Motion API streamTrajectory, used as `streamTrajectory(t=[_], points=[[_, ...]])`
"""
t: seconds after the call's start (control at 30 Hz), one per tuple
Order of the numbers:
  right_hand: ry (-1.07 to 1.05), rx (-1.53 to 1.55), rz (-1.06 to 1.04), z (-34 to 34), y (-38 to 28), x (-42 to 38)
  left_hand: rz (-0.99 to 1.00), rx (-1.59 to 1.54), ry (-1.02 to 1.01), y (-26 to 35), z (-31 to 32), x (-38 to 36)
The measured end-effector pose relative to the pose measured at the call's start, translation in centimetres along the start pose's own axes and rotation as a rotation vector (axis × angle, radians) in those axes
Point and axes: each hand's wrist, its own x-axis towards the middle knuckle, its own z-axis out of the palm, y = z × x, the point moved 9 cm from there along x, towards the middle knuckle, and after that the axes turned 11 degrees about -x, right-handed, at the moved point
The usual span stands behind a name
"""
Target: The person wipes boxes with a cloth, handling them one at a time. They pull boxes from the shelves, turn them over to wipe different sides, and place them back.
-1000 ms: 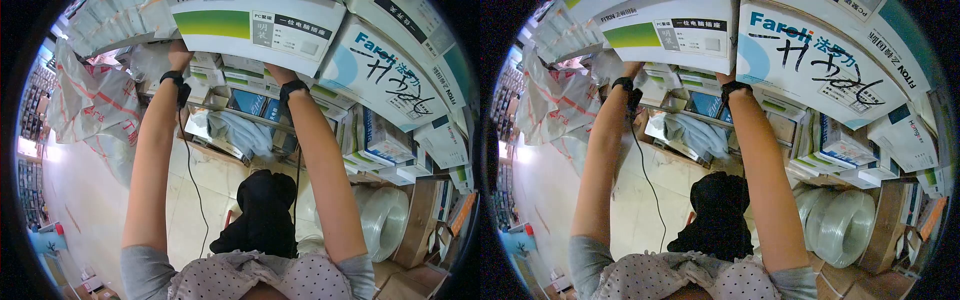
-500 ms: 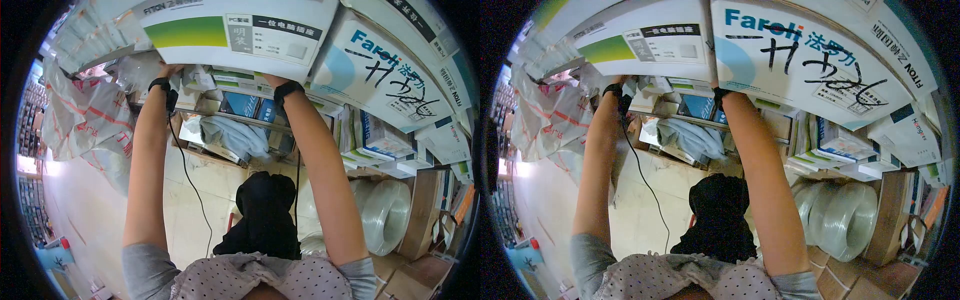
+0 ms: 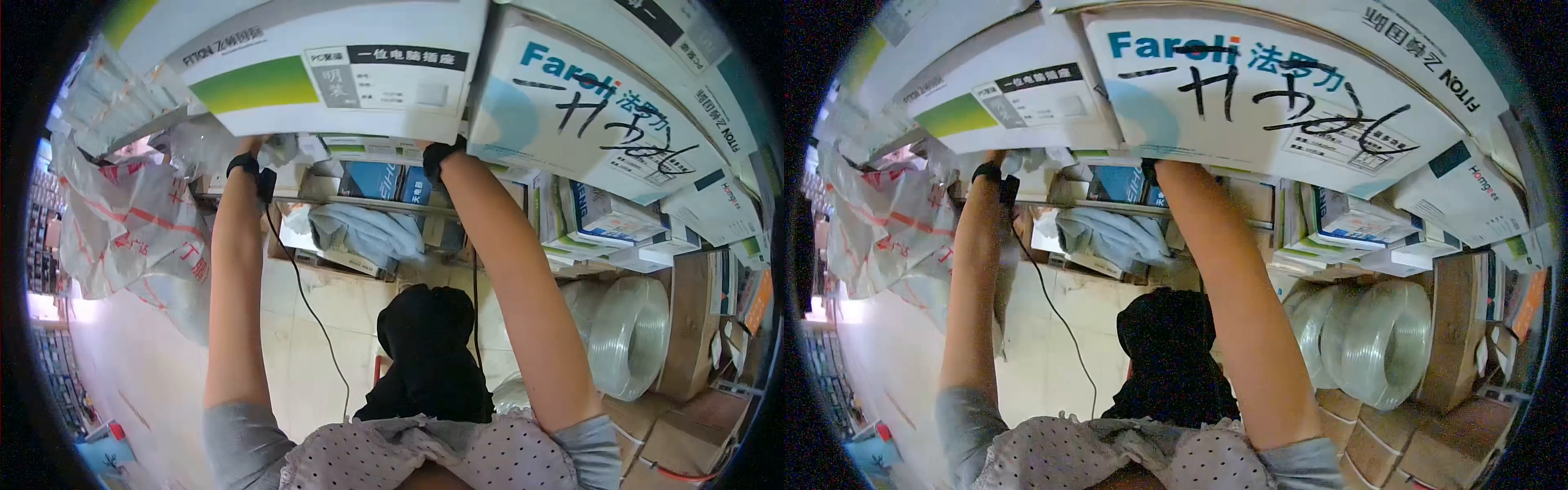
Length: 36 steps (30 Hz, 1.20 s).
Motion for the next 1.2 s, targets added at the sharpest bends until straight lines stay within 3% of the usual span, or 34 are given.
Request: streamTrajectory(t=[0.73, 1.0, 1.1, 1.17, 1.2], points=[[-0.015, 0.007, 0.011, 0.5, -1.0, -0.4, -0.145, -0.330, 0.207, -3.4, -0.3, -2.1], [-0.022, 0.001, 0.006, 0.4, -1.0, 0.1, -0.252, -0.815, 0.299, -5.6, 0.4, -3.3], [-0.023, -0.001, -0.002, 0.6, -1.1, 0.7, -0.437, -1.154, 0.309, -8.1, 1.6, -3.7], [-0.024, 0.003, -0.002, 0.7, -1.3, 0.9, -0.823, -1.380, 0.027, -14.6, 5.9, -3.7], [-0.023, 0.003, -0.005, 0.7, -1.3, 1.0, -0.919, -1.432, -0.019, -13.2, 6.0, -4.8]])
